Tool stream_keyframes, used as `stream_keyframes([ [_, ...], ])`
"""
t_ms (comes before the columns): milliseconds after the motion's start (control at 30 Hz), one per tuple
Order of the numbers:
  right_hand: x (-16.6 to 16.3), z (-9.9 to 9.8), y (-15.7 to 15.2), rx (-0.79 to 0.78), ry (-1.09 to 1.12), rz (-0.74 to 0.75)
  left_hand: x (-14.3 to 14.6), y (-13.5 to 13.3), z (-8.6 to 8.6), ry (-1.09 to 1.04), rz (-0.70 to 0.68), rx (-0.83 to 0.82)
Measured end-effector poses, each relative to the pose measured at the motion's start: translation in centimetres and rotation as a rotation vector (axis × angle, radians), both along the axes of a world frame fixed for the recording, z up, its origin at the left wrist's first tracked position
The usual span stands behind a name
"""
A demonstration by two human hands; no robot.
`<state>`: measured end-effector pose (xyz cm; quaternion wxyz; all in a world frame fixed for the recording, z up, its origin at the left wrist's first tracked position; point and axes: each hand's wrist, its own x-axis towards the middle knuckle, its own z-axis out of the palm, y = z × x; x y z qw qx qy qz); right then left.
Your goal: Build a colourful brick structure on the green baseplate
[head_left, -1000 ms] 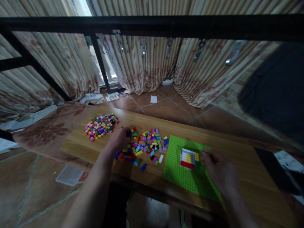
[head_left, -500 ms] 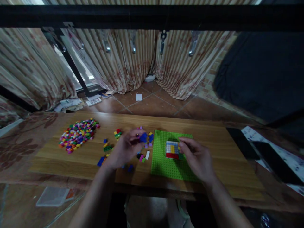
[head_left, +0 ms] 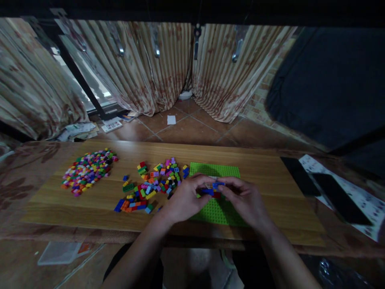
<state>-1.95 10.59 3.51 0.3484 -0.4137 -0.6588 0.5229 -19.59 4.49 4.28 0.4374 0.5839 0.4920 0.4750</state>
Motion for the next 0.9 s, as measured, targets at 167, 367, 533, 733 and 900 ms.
stream_keyframes([
  [167, 0.7, -0.1, 0.3, -0.013, 0.013, -0.096, -0.5, 0.5, -0.3, -0.349, 0.17, -0.289],
  [367, -0.2, 0.2, -0.7, -0.042, 0.077, -0.014, 0.5, 0.4, 0.3, -0.48, 0.108, -0.468],
  [533, -0.2, 0.2, -0.8, 0.18, -0.057, 0.07, 1.1, 0.3, 0.0, -0.425, 0.083, -0.452],
  [733, 0.2, 0.4, -0.5, 0.495, -0.25, 0.127, 0.9, 0.4, 0.2, -0.288, 0.094, -0.422],
  [900, 0.3, 0.4, -0.5, 0.547, -0.318, 0.157, 0.4, 0.3, 0.0, -0.208, 0.059, -0.406],
])
